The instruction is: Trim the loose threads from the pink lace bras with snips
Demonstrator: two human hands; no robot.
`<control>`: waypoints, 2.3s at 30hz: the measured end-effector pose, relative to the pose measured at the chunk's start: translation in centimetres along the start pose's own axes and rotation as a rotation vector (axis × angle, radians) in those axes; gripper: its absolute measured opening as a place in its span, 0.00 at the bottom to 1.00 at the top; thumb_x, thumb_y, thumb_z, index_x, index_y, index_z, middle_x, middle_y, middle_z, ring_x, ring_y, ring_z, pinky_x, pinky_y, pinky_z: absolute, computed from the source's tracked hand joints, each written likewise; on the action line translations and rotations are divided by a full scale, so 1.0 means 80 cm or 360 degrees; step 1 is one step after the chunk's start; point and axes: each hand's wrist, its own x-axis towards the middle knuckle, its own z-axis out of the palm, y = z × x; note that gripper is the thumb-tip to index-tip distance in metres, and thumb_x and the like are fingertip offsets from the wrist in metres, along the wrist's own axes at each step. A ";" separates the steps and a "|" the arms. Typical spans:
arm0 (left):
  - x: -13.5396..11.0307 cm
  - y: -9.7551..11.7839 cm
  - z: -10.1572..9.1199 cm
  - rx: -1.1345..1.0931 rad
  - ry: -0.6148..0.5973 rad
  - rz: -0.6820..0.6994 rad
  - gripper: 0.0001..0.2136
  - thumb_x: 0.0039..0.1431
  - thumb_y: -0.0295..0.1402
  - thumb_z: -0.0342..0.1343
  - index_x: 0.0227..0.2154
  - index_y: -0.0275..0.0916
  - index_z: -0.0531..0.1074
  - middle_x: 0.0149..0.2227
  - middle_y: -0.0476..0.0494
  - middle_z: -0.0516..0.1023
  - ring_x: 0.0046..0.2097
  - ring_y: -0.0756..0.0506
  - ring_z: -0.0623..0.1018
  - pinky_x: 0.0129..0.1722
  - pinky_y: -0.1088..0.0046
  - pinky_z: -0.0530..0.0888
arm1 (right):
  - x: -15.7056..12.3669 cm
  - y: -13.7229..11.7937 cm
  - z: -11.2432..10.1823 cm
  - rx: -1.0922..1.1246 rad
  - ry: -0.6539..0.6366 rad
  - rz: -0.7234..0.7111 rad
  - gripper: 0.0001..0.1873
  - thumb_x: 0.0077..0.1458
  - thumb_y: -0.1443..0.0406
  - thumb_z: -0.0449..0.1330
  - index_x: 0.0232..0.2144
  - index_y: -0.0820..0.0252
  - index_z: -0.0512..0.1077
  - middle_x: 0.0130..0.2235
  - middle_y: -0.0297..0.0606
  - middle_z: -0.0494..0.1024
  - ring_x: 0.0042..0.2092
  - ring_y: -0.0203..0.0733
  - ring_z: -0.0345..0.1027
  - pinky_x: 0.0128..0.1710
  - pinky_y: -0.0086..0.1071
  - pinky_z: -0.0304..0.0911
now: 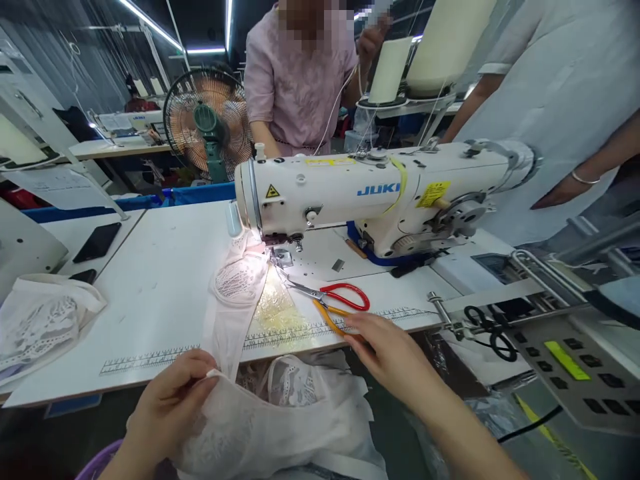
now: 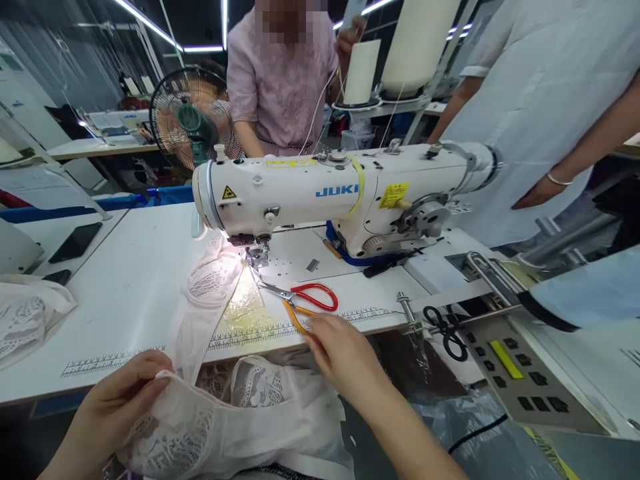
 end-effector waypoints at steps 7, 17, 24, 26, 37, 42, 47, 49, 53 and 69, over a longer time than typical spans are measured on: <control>-0.028 0.007 0.020 -0.0280 -0.0353 0.0075 0.09 0.60 0.33 0.51 0.24 0.38 0.70 0.28 0.47 0.69 0.29 0.51 0.70 0.28 0.78 0.66 | 0.076 0.011 -0.009 -0.0318 -0.0228 0.0064 0.19 0.50 0.73 0.53 0.46 0.64 0.70 0.49 0.46 0.73 0.50 0.49 0.66 0.49 0.37 0.62; -0.040 0.021 0.041 -0.0386 -0.0590 0.0117 0.07 0.58 0.32 0.53 0.26 0.37 0.71 0.28 0.44 0.69 0.30 0.50 0.71 0.29 0.77 0.66 | 0.075 0.005 -0.015 -0.0466 -0.0387 0.0194 0.17 0.47 0.70 0.55 0.43 0.66 0.70 0.47 0.51 0.72 0.48 0.51 0.67 0.46 0.36 0.62; -0.054 0.030 0.038 -0.0343 -0.0675 0.0082 0.07 0.58 0.31 0.53 0.26 0.37 0.72 0.28 0.44 0.70 0.30 0.49 0.71 0.29 0.75 0.66 | 0.069 0.011 -0.015 -0.0383 -0.0300 0.0240 0.15 0.50 0.67 0.56 0.42 0.64 0.70 0.44 0.49 0.72 0.46 0.50 0.67 0.42 0.33 0.61; -0.058 0.033 0.038 -0.0326 -0.0681 0.0058 0.06 0.58 0.30 0.53 0.26 0.38 0.72 0.28 0.44 0.70 0.31 0.49 0.71 0.30 0.75 0.67 | 0.066 0.010 -0.014 -0.0357 -0.0301 0.0222 0.14 0.49 0.67 0.57 0.41 0.63 0.71 0.43 0.48 0.72 0.45 0.50 0.67 0.40 0.32 0.61; -0.064 0.055 0.048 -0.0252 -0.0606 0.0013 0.09 0.57 0.34 0.54 0.24 0.37 0.72 0.27 0.43 0.71 0.29 0.48 0.72 0.28 0.74 0.67 | 0.067 0.017 -0.007 -0.0312 -0.0214 0.0165 0.12 0.50 0.67 0.55 0.38 0.63 0.72 0.41 0.47 0.72 0.43 0.49 0.67 0.38 0.32 0.61; -0.065 0.053 0.053 -0.0317 -0.0574 0.0007 0.09 0.56 0.34 0.56 0.24 0.37 0.72 0.26 0.44 0.71 0.28 0.49 0.71 0.27 0.75 0.67 | 0.068 0.023 -0.007 -0.0372 -0.0175 0.0154 0.13 0.52 0.66 0.53 0.40 0.62 0.72 0.42 0.47 0.72 0.44 0.48 0.67 0.40 0.32 0.61; -0.065 0.044 0.052 -0.0369 -0.0568 -0.0040 0.09 0.57 0.35 0.55 0.25 0.37 0.72 0.26 0.43 0.70 0.28 0.49 0.71 0.27 0.75 0.67 | 0.072 0.027 -0.009 -0.0436 -0.0223 0.0110 0.13 0.53 0.65 0.53 0.40 0.62 0.72 0.41 0.47 0.72 0.44 0.49 0.67 0.41 0.33 0.60; -0.066 0.039 0.050 -0.0404 -0.0571 -0.0043 0.08 0.56 0.34 0.55 0.25 0.37 0.73 0.27 0.43 0.71 0.28 0.49 0.71 0.27 0.75 0.67 | 0.074 0.027 -0.011 -0.0453 -0.0257 0.0103 0.13 0.54 0.64 0.54 0.41 0.62 0.72 0.41 0.47 0.73 0.44 0.49 0.67 0.40 0.33 0.60; -0.066 0.031 0.045 -0.0502 -0.0582 -0.0040 0.05 0.56 0.30 0.56 0.26 0.37 0.74 0.27 0.44 0.71 0.28 0.49 0.72 0.27 0.75 0.68 | 0.076 0.027 -0.013 -0.0469 -0.0319 0.0140 0.14 0.55 0.64 0.54 0.42 0.62 0.72 0.43 0.47 0.72 0.45 0.49 0.67 0.41 0.33 0.60; 0.004 0.007 0.036 0.0107 -0.0451 0.0347 0.07 0.55 0.23 0.52 0.31 0.39 0.73 0.37 0.40 0.76 0.41 0.44 0.76 0.39 0.70 0.75 | 0.108 0.011 -0.026 -0.0501 -0.0038 0.0169 0.16 0.60 0.69 0.47 0.44 0.67 0.71 0.48 0.49 0.71 0.49 0.51 0.64 0.48 0.36 0.59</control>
